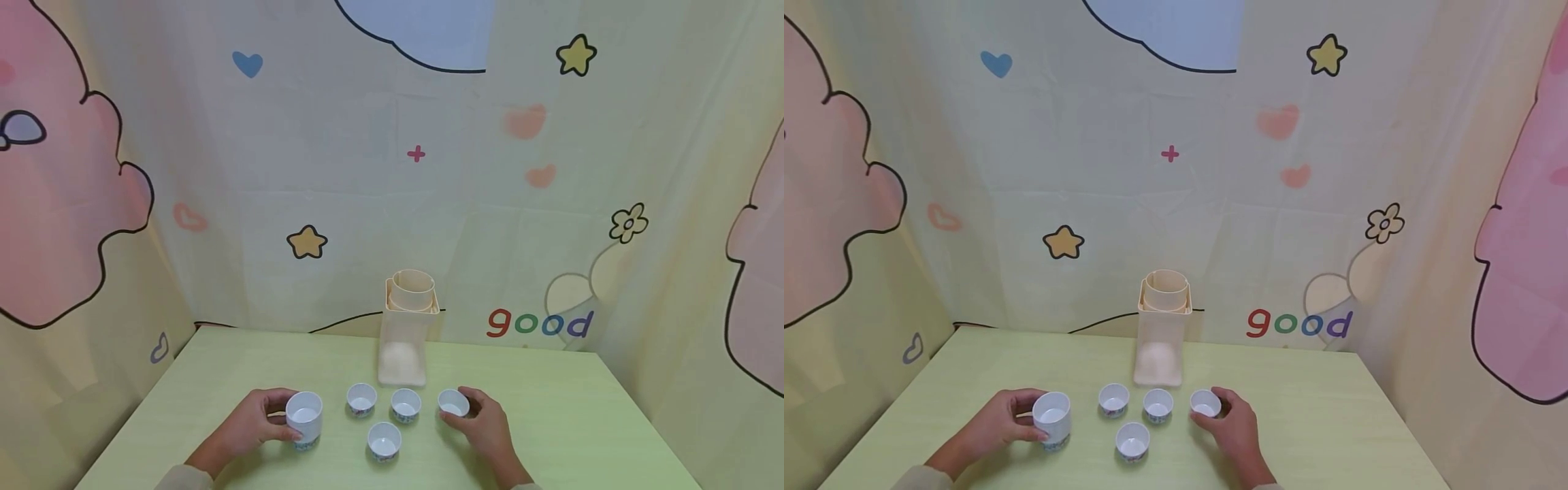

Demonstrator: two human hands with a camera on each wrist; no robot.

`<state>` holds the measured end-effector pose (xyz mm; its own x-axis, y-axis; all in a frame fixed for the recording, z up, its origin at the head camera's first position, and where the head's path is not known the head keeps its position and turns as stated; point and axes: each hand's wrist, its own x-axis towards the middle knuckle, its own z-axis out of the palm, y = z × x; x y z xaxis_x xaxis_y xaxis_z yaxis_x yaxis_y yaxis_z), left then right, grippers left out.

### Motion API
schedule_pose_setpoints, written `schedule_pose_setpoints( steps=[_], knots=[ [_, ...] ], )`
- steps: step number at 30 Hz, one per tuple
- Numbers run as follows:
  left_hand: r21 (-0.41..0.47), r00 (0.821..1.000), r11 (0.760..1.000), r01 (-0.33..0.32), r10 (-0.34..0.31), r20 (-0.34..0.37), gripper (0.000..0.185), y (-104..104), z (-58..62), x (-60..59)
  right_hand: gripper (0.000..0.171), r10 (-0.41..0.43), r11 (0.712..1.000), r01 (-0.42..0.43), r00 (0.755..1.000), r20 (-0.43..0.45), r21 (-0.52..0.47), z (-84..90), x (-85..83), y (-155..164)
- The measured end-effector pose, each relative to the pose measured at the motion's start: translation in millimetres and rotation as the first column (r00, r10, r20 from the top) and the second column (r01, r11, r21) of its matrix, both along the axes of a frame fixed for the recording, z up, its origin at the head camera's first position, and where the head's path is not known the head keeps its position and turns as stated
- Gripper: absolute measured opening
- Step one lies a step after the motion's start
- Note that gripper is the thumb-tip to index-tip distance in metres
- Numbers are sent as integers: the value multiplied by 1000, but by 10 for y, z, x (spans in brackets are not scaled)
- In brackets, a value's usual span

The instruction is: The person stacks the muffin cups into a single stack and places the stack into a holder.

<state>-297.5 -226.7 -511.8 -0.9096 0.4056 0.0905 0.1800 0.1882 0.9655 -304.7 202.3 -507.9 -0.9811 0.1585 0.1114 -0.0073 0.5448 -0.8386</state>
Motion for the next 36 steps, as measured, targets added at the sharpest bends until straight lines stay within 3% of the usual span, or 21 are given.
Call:
schedule_pose_setpoints(
  steps=[24,36],
  knots=[
    [2,1000,1000,5,-5,-1,70,8,21,15,63,95,981,-101,995,-42,-165,166,183,-176],
    [3,1000,1000,9,-9,1,69,8,24,16,63,148,953,-157,987,-53,-259,240,229,-282]
  ],
)
